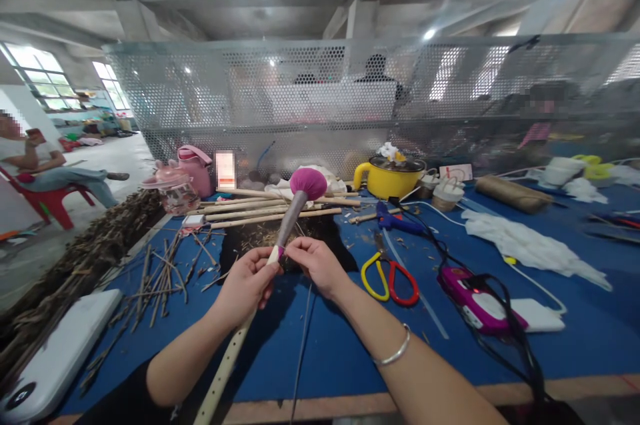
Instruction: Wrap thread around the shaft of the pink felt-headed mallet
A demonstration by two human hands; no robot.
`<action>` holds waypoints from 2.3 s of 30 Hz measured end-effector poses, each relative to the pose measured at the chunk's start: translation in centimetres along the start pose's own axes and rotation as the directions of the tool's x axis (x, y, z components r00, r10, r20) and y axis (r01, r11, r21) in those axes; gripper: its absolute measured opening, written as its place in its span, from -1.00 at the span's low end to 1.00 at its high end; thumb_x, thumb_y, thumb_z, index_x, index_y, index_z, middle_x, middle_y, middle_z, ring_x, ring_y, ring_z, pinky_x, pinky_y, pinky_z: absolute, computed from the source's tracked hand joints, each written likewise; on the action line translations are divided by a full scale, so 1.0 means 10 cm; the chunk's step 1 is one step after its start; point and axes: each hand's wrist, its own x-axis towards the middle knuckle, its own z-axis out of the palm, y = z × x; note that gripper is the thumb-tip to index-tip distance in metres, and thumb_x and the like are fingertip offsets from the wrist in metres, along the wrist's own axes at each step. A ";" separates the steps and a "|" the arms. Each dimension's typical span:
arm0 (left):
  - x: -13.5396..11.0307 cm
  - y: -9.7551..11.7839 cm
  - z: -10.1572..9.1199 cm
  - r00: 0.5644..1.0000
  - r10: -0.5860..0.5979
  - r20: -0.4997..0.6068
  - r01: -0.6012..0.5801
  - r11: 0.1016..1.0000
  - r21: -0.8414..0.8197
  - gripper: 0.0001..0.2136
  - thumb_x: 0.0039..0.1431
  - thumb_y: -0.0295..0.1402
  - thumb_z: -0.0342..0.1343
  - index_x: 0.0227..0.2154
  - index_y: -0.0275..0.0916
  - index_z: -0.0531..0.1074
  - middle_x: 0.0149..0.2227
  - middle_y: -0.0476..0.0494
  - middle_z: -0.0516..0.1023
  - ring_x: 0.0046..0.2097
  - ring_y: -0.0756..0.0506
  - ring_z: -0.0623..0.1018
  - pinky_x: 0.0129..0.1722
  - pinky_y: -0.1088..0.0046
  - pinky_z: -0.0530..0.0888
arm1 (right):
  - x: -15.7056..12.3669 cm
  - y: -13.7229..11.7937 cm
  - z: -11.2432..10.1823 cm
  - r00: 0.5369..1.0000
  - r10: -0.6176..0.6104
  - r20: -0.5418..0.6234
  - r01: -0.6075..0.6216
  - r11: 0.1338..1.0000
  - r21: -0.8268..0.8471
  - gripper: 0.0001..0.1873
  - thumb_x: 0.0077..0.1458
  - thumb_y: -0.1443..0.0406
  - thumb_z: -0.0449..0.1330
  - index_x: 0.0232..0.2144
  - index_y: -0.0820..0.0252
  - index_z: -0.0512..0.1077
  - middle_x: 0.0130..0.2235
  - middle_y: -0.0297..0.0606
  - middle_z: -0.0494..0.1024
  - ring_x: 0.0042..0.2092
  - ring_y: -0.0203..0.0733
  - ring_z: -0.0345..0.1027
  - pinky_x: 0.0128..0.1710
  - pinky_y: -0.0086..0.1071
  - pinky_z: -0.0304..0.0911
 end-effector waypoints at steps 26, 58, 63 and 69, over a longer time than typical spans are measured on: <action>-0.06 0.11 -0.07 0.948 -0.148 0.282 0.176 0.981 -0.077 -0.65 0.07 -0.12 -0.01 -0.21 -0.30 0.31 -0.31 -0.23 0.51 -0.60 0.08 0.41 -0.67 0.59 0.32 | -0.06 -0.02 -0.02 0.989 0.039 0.142 -0.066 0.979 0.192 -0.70 -0.12 0.17 0.25 -0.40 0.28 0.33 -0.75 -0.59 0.01 -0.72 -0.52 -0.30 -0.75 -0.53 -0.40; -0.12 0.14 0.04 0.980 -0.086 0.178 0.109 0.986 -0.125 -0.70 0.00 -0.14 0.07 -0.36 -0.32 0.30 -0.45 -0.12 0.49 -0.62 0.09 0.41 -0.69 0.63 0.32 | -0.07 -0.03 0.02 0.982 0.032 0.188 -0.071 0.976 0.206 -0.65 -0.10 0.14 0.23 -0.32 0.24 0.30 -0.71 -0.57 0.07 -0.71 -0.52 -0.26 -0.73 -0.55 -0.36; -0.08 -0.03 0.07 0.933 -0.297 0.201 0.307 0.952 -0.016 -0.65 0.11 -0.10 -0.11 -0.27 -0.31 0.31 -0.43 -0.16 0.47 -0.58 0.04 0.44 -0.62 0.57 0.34 | -0.02 0.07 0.02 0.988 0.124 0.087 -0.130 0.990 0.057 -0.68 -0.11 0.15 0.24 -0.48 0.24 0.22 -0.64 -0.46 0.27 -0.70 -0.51 -0.09 -0.75 -0.55 -0.30; -0.11 -0.06 0.06 0.961 0.222 -0.164 -0.111 0.854 0.509 -0.67 -0.10 -0.25 0.17 -0.24 -0.24 0.34 -0.39 -0.10 0.48 -0.38 -0.04 0.46 -0.41 0.51 0.31 | 0.00 0.06 0.13 0.989 0.137 0.053 -0.140 0.988 0.070 -0.66 -0.18 0.16 0.29 -0.47 0.24 0.24 -0.64 -0.46 0.30 -0.69 -0.49 -0.02 -0.72 -0.54 -0.17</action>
